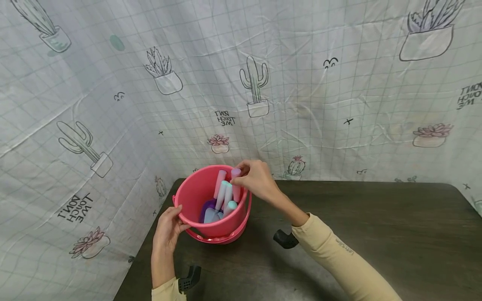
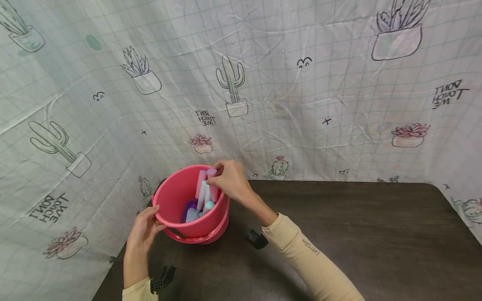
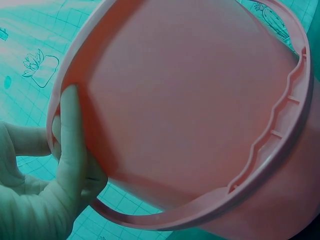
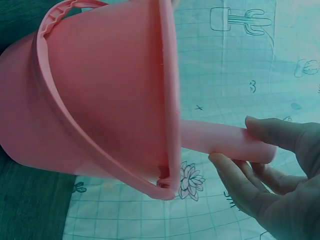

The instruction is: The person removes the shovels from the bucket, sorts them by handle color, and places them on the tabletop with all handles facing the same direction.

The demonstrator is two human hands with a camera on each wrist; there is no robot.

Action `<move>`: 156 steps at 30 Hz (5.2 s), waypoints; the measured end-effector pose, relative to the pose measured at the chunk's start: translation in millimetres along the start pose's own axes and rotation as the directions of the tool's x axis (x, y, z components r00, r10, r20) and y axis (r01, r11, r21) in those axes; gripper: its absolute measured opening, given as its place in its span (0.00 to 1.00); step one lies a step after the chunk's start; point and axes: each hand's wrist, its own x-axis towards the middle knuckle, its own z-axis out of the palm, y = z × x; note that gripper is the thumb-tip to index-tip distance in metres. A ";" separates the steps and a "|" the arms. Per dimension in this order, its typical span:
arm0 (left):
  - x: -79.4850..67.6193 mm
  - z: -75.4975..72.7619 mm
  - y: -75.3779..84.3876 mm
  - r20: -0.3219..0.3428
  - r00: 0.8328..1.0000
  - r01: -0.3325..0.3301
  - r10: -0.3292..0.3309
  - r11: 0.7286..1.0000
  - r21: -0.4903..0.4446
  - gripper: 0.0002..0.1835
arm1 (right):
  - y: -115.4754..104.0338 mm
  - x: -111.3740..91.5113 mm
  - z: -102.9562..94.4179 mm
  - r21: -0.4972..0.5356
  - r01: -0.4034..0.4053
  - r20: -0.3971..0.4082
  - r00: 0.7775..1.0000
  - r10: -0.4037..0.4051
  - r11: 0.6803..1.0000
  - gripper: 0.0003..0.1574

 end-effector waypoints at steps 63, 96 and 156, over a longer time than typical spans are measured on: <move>1.1 -1.6 -3.1 0.001 1.000 -0.014 0.014 1.000 -0.014 0.08 | 1.6 -19.7 -73.0 0.367 -0.016 -0.224 0.969 0.105 0.930 0.20; 0.0 -0.8 -2.4 0.024 0.999 -0.034 0.035 0.998 -0.050 0.07 | 39.1 -45.2 -126.5 0.394 -0.154 -0.287 0.916 0.281 0.906 0.12; -0.3 -1.4 -3.3 0.022 0.999 -0.024 0.025 0.998 -0.054 0.07 | 110.0 -59.3 -134.2 0.707 -0.482 0.279 0.863 0.421 0.518 0.38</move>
